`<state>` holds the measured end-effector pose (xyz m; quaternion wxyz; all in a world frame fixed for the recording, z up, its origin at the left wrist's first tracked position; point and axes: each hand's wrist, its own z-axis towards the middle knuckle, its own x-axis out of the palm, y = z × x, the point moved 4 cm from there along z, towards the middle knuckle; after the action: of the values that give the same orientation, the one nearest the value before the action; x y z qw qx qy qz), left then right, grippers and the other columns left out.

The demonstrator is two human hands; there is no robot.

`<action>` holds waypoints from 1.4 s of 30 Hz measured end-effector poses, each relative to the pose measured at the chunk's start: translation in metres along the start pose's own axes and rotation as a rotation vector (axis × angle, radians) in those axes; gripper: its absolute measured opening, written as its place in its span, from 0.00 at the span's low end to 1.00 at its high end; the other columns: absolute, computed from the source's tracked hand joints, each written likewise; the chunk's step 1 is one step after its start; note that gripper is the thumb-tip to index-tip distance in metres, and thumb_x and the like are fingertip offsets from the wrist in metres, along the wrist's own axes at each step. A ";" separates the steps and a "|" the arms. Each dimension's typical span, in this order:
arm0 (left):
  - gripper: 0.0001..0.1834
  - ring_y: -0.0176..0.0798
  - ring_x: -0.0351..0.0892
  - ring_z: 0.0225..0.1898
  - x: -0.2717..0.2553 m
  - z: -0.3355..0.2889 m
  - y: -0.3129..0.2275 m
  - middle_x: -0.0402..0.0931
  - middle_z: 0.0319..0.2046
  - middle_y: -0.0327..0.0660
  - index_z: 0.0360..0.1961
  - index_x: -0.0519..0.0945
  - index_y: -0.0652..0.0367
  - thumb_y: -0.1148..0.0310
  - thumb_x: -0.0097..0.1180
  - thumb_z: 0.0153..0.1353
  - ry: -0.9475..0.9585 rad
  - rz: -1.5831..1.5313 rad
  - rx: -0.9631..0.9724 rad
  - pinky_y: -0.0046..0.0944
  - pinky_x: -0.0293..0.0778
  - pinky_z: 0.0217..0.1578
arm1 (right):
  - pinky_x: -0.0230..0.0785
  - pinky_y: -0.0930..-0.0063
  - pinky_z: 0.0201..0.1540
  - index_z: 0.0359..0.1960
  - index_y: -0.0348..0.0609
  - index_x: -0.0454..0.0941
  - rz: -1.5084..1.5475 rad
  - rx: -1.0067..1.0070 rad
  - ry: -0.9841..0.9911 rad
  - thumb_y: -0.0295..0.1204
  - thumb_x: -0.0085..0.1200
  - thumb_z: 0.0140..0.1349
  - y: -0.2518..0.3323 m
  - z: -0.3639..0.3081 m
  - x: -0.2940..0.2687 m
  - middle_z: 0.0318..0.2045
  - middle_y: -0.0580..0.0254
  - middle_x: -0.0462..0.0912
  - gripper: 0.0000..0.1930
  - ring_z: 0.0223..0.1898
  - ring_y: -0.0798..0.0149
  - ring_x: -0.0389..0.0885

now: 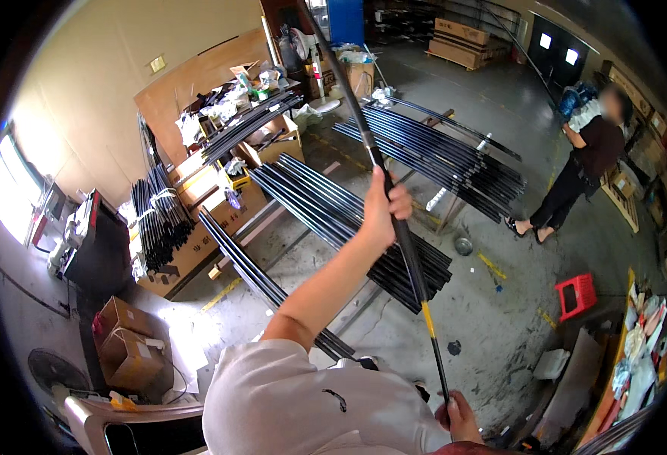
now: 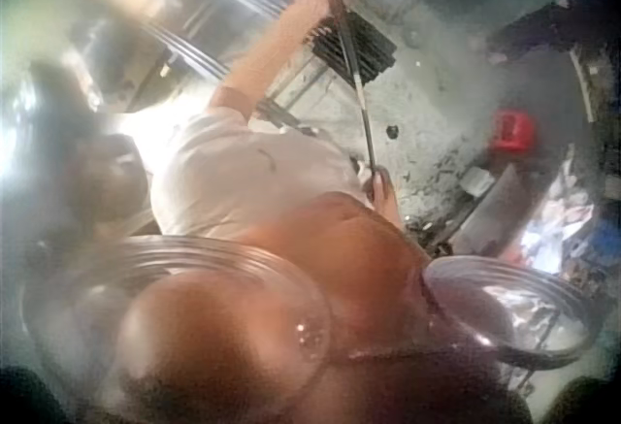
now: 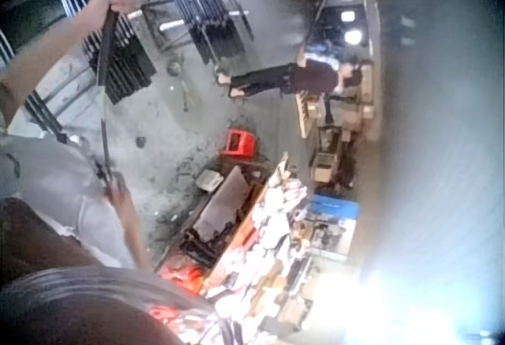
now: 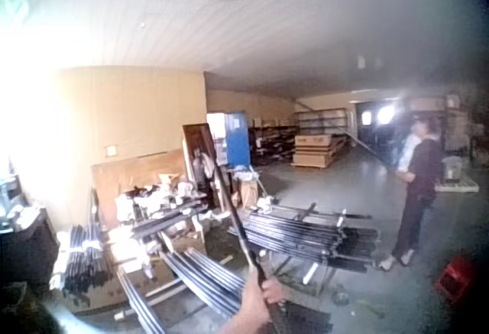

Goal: The person wipes long black poles with a cloth and places them onto a storage rack.

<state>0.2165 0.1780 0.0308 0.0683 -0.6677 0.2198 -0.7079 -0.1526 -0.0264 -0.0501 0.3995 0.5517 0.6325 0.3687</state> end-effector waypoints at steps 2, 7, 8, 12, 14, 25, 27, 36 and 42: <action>0.18 0.23 0.51 0.14 -0.005 0.012 -0.009 0.55 0.16 0.29 0.34 0.62 0.51 0.47 0.41 0.64 0.006 -0.006 0.028 0.25 0.49 0.13 | 0.62 0.69 0.32 0.51 0.51 0.66 -0.207 0.067 -0.072 0.48 0.43 0.64 0.005 -0.029 -0.013 0.23 0.63 0.67 0.20 0.26 0.68 0.64; 0.19 0.23 0.51 0.13 -0.001 0.014 -0.004 0.55 0.16 0.29 0.33 0.62 0.52 0.47 0.42 0.64 -0.015 -0.026 0.013 0.26 0.49 0.13 | 0.48 0.79 0.13 0.53 0.40 0.63 -0.291 -0.207 -0.284 0.50 0.36 0.65 -0.062 -0.019 -0.021 0.09 0.70 0.66 0.27 0.09 0.76 0.60; 0.19 0.24 0.50 0.13 -0.004 0.015 0.004 0.55 0.16 0.29 0.34 0.62 0.51 0.46 0.42 0.64 -0.020 -0.011 0.010 0.26 0.49 0.13 | 0.48 0.78 0.12 0.56 0.38 0.63 -0.281 -0.148 -0.268 0.58 0.36 0.62 -0.066 -0.012 -0.019 0.05 0.74 0.61 0.35 0.08 0.76 0.60; 0.18 0.24 0.50 0.12 0.003 -0.018 0.024 0.55 0.15 0.28 0.32 0.65 0.49 0.46 0.42 0.64 0.015 0.015 -0.050 0.26 0.48 0.12 | 0.50 0.78 0.14 0.56 0.37 0.61 -0.307 -0.225 -0.270 0.57 0.34 0.63 -0.001 0.018 0.018 0.08 0.72 0.62 0.34 0.11 0.77 0.59; 0.20 0.24 0.49 0.11 0.004 -0.036 0.047 0.54 0.14 0.28 0.28 0.66 0.49 0.43 0.41 0.63 -0.005 0.017 -0.116 0.26 0.47 0.12 | 0.50 0.79 0.14 0.55 0.36 0.61 -0.222 -0.262 -0.214 0.54 0.35 0.64 0.019 0.031 0.035 0.10 0.72 0.63 0.32 0.12 0.77 0.60; 0.19 0.23 0.49 0.11 0.001 -0.111 0.093 0.54 0.15 0.28 0.35 0.65 0.47 0.44 0.37 0.65 0.008 0.099 -0.122 0.26 0.49 0.11 | 0.64 0.77 0.23 0.50 0.33 0.65 -0.172 -0.185 -0.267 0.35 0.54 0.58 0.030 0.076 0.044 0.17 0.64 0.72 0.23 0.18 0.70 0.69; 0.19 0.23 0.48 0.11 -0.002 -0.112 0.093 0.54 0.15 0.28 0.35 0.65 0.47 0.44 0.37 0.65 -0.017 0.079 -0.112 0.25 0.48 0.11 | 0.65 0.77 0.24 0.50 0.35 0.66 -0.229 -0.185 -0.280 0.34 0.56 0.57 0.030 0.074 0.040 0.17 0.63 0.73 0.23 0.19 0.69 0.72; 0.19 0.23 0.49 0.13 -0.018 -0.068 0.059 0.53 0.15 0.28 0.33 0.65 0.50 0.46 0.38 0.65 -0.074 0.051 0.020 0.25 0.48 0.12 | 0.60 0.74 0.21 0.54 0.37 0.63 -0.358 -0.180 -0.163 0.38 0.42 0.64 -0.018 0.023 -0.001 0.14 0.64 0.72 0.21 0.16 0.71 0.68; 0.19 0.23 0.49 0.12 -0.022 -0.065 0.060 0.54 0.15 0.28 0.33 0.65 0.49 0.45 0.38 0.65 -0.061 0.050 -0.005 0.25 0.49 0.12 | 0.54 0.71 0.16 0.58 0.40 0.60 -0.443 -0.182 -0.317 0.45 0.46 0.61 -0.019 0.027 0.007 0.09 0.64 0.67 0.28 0.11 0.69 0.65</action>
<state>0.1430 0.1468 -0.0141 0.0910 -0.6833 0.2362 -0.6849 -0.1360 -0.0209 -0.0794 0.6122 0.4127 0.6315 0.2368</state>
